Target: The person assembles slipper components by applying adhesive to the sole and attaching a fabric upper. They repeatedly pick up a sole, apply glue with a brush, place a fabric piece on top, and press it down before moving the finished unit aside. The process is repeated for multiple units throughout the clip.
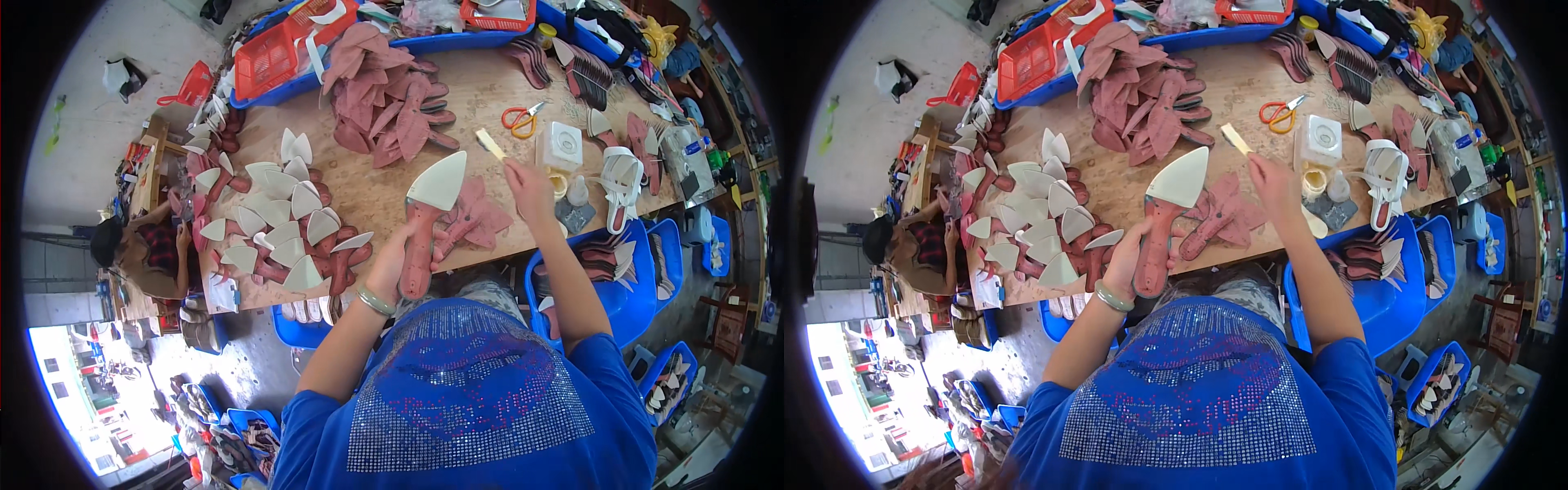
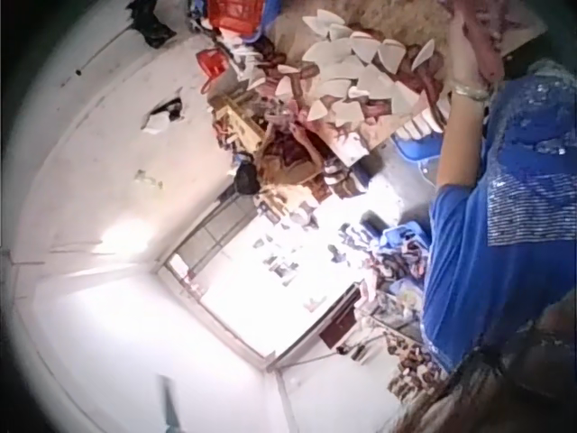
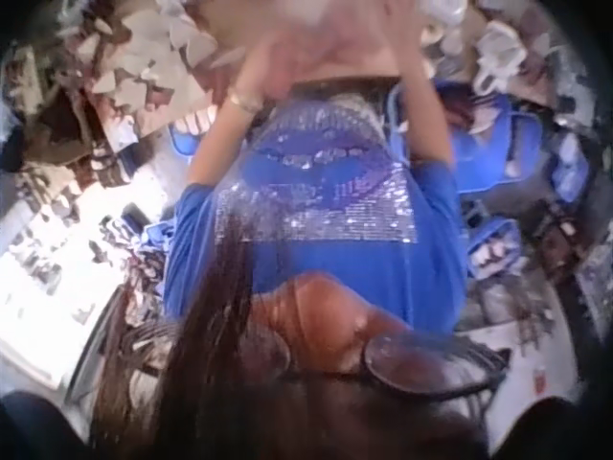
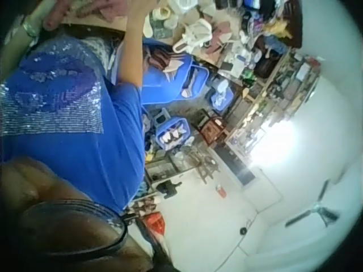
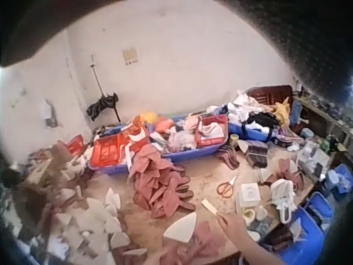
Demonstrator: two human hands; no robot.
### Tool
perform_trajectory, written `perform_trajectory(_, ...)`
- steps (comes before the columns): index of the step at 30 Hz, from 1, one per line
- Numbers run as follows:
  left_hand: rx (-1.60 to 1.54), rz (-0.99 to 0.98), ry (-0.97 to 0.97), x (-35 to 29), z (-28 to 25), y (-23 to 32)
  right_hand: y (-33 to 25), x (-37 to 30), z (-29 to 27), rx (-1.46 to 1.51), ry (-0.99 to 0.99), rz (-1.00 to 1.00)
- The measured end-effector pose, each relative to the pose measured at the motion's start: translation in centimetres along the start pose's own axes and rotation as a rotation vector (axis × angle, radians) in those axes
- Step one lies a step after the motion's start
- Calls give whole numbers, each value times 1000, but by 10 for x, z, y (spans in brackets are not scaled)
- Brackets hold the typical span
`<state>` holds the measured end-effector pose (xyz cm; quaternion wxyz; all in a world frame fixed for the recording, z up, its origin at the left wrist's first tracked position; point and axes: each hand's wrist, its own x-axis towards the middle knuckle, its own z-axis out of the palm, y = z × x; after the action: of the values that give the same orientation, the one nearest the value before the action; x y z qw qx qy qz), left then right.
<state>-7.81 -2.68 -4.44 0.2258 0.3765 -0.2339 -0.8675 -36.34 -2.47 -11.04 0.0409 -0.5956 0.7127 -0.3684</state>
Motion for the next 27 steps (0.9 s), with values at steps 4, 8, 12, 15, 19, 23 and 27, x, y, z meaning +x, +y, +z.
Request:
perform_trajectory(4,637,280,326,-1,-15,-12,-19,-14,-34,365,-23,140)
perform_trajectory(8,1476,850,548,-5,-29,-13,-51,-39,-73,503,-210,79)
perform_trajectory(12,1478,889,562,-8,-32,-13,-69,-43,-86,457,-282,31)
perform_trajectory(15,1457,956,541,-5,-38,-16,-84,-42,-84,448,-251,-123)
perform_trajectory(19,1385,992,450,-10,-35,-12,-66,-35,-72,384,-215,-83)
perform_trajectory(23,1462,996,341,-18,-41,-11,-43,-14,-63,387,-138,-53)
perform_trajectory(27,1572,1033,347,-23,-43,-11,-36,5,-56,253,-57,-43)
